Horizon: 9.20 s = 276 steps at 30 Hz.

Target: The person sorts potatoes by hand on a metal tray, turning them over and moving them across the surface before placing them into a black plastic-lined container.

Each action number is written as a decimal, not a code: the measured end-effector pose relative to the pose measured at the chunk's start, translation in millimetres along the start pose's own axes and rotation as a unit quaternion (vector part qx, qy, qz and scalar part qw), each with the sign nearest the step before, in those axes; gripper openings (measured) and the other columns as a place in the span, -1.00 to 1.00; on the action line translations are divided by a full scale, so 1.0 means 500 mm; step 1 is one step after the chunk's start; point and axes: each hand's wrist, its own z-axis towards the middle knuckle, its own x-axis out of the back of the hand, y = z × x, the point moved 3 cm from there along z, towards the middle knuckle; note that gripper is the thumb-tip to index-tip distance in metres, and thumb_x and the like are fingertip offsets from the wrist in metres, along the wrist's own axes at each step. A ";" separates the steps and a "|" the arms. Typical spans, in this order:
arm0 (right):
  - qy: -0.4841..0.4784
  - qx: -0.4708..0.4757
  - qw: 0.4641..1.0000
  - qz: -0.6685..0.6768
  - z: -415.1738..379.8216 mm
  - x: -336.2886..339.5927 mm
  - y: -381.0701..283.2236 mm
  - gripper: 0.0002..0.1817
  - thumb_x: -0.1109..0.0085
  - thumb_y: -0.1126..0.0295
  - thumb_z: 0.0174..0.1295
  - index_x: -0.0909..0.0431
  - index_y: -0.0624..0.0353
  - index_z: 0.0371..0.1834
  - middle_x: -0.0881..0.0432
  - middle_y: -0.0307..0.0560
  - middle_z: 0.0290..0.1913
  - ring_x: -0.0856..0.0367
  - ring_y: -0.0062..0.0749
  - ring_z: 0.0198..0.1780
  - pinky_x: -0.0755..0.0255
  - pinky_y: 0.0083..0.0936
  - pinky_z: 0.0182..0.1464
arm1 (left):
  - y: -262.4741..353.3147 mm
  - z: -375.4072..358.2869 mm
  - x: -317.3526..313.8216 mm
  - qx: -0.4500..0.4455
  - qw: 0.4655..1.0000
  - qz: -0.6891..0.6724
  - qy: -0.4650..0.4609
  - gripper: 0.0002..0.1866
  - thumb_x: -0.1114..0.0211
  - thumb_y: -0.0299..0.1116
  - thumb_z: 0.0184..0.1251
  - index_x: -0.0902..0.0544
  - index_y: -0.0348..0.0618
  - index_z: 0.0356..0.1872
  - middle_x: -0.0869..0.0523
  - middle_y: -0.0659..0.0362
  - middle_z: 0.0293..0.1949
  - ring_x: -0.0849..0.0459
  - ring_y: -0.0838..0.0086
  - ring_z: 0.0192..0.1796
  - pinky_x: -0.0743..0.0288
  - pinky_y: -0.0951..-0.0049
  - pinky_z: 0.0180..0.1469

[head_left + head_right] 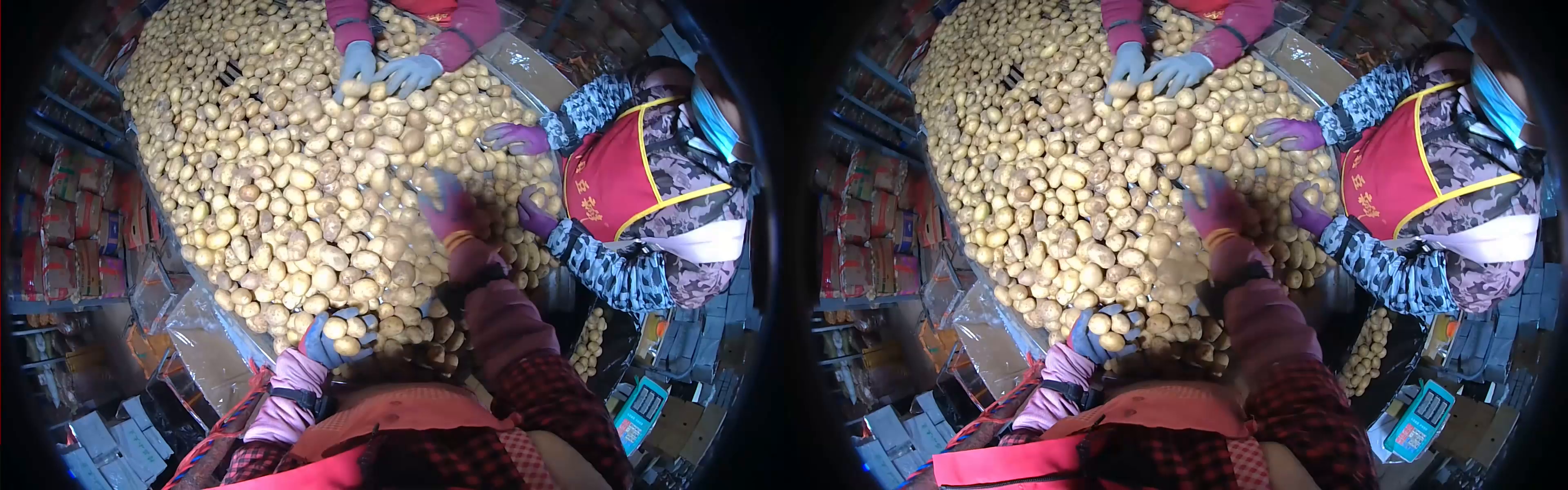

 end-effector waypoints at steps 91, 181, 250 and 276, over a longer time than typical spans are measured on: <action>-0.518 0.061 0.835 0.172 0.230 -0.095 0.121 -0.46 0.01 -0.04 0.42 -0.53 0.09 0.28 -0.65 -0.03 0.14 -0.62 -0.31 0.11 -0.44 -0.38 0.17 | -0.008 0.018 0.012 -0.042 0.999 -0.012 0.014 -0.20 0.04 0.31 0.44 -0.26 -0.08 0.48 -0.42 -0.11 0.40 -0.47 -0.10 0.35 -0.33 -0.17 0.37; -0.292 -0.139 0.942 -0.089 0.009 -0.015 0.024 -0.03 -0.26 -0.30 0.07 -0.35 0.24 0.39 -0.53 0.19 0.30 -0.49 0.02 0.32 -0.35 -0.20 0.35 | -0.006 -0.153 0.112 -0.280 0.292 0.831 0.381 -0.30 -0.31 -0.17 0.19 -0.38 -0.25 0.36 -0.29 -0.28 0.40 -0.25 -0.26 0.41 -0.09 -0.19 0.45; -0.012 -0.122 0.985 0.121 -0.335 0.140 0.093 0.02 -0.41 0.01 0.09 -0.07 0.04 0.58 -0.27 0.19 0.47 -0.29 0.07 0.46 -0.23 -0.17 0.44 | -0.015 -0.163 0.143 -0.285 0.297 0.841 0.350 -0.24 -0.30 -0.08 0.27 -0.32 -0.26 0.42 -0.28 -0.23 0.44 -0.17 -0.18 0.50 -0.01 -0.14 0.50; -0.262 -0.199 0.739 0.588 -0.310 0.163 -0.210 -0.32 -0.21 0.18 0.41 -0.18 0.10 0.52 -0.55 -0.04 0.21 -0.64 -0.29 0.09 -0.58 -0.38 0.09 | -0.008 -0.167 -0.038 -0.418 0.473 0.743 0.223 -0.20 -0.39 -0.20 0.17 -0.30 -0.33 0.41 -0.34 -0.25 0.39 -0.29 -0.12 0.44 -0.13 0.05 0.49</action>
